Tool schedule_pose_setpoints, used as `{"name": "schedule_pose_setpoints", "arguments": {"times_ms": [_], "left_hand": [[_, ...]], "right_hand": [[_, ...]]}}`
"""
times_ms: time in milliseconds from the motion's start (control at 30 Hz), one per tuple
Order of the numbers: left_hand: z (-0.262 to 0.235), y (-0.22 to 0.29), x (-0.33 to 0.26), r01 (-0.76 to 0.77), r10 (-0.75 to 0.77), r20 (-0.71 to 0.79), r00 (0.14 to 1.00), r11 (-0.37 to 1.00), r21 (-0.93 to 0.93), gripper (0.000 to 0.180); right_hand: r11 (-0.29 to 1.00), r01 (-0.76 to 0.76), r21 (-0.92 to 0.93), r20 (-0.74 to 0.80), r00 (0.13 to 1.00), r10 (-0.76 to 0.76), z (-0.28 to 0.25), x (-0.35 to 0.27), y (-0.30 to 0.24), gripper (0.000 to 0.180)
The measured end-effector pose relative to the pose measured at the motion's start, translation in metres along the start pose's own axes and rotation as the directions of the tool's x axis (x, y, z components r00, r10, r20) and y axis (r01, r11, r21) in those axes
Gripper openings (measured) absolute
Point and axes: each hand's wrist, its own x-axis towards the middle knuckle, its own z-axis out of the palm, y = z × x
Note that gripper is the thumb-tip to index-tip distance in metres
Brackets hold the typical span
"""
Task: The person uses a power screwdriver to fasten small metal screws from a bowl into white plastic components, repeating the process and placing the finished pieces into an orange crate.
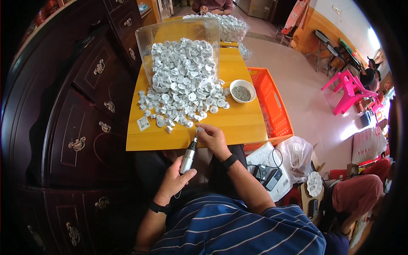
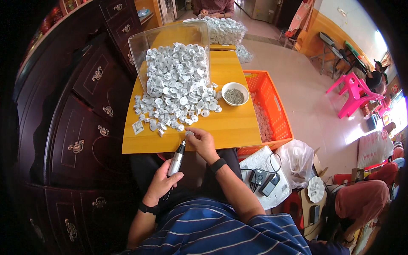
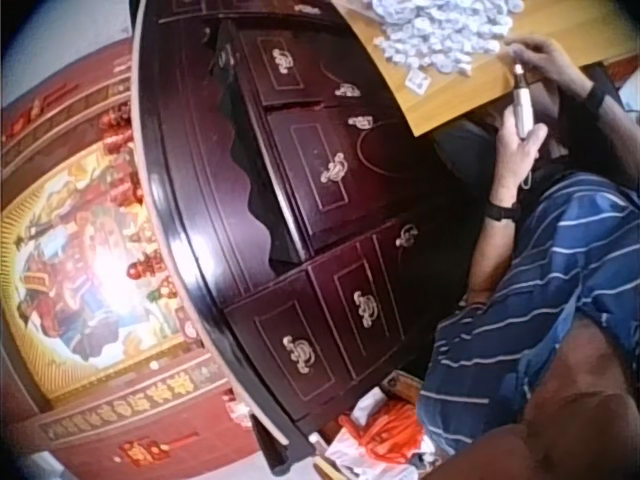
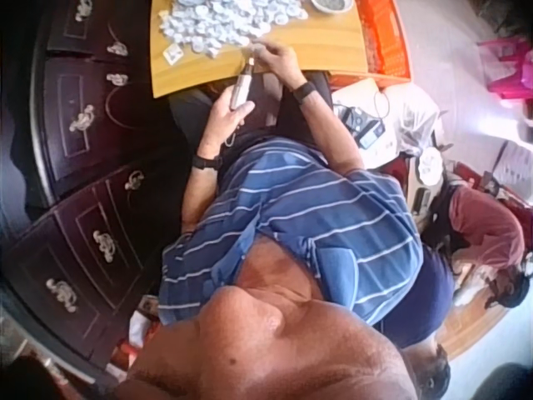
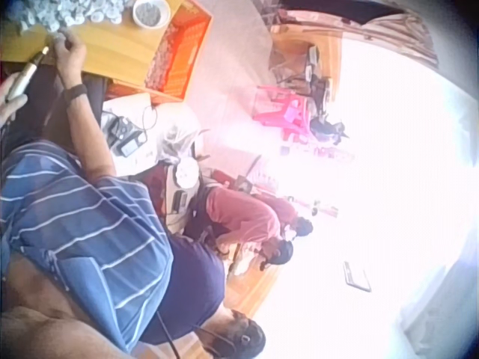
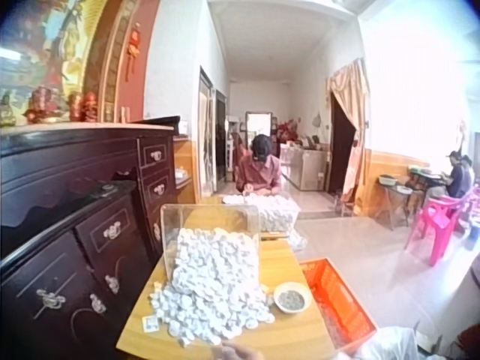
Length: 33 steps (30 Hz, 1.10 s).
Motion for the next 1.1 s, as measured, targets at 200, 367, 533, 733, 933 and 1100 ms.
{"name": "schedule_pose_setpoints", "arguments": {"times_ms": [200, 367, 533, 733, 933, 1100], "left_hand": [[-0.0015, -0.0022, 0.0011, 0.010, -0.010, 0.009, 1.000, 1.000, 0.006, 0.052], [-0.0013, -0.0016, 0.0004, 0.030, -0.030, 0.011, 0.999, 1.000, 0.007, 0.054], [-0.0020, -0.0037, 0.0009, 0.032, -0.032, 0.015, 0.999, 0.999, -0.012, 0.054], [-0.0030, -0.0046, 0.0009, 0.021, -0.020, 0.029, 0.999, 1.000, -0.013, 0.053], [-0.0041, -0.0051, -0.0030, 0.034, -0.033, 0.024, 0.999, 0.999, -0.021, 0.052], [-0.0043, -0.0029, -0.0036, 0.044, -0.044, 0.025, 0.999, 0.999, 0.000, 0.052]], "right_hand": [[0.990, 0.067, -0.122, -0.018, 0.997, -0.069, -0.0004, 0.0029, 0.0089, 0.026], [0.983, 0.096, -0.155, -0.036, 0.994, -0.102, 0.0005, 0.0029, 0.0095, 0.025], [0.973, 0.130, -0.193, -0.049, 0.989, -0.142, 0.0016, 0.0010, 0.0051, 0.023], [0.949, 0.161, -0.272, -0.050, 0.982, -0.181, 0.0017, -0.0006, 0.0044, 0.023], [0.944, 0.190, -0.269, -0.049, 0.976, -0.211, 0.0028, -0.0008, 0.0042, 0.028], [0.937, 0.215, -0.275, -0.025, 0.973, -0.231, 0.0001, -0.0025, 0.0016, 0.029]]}}
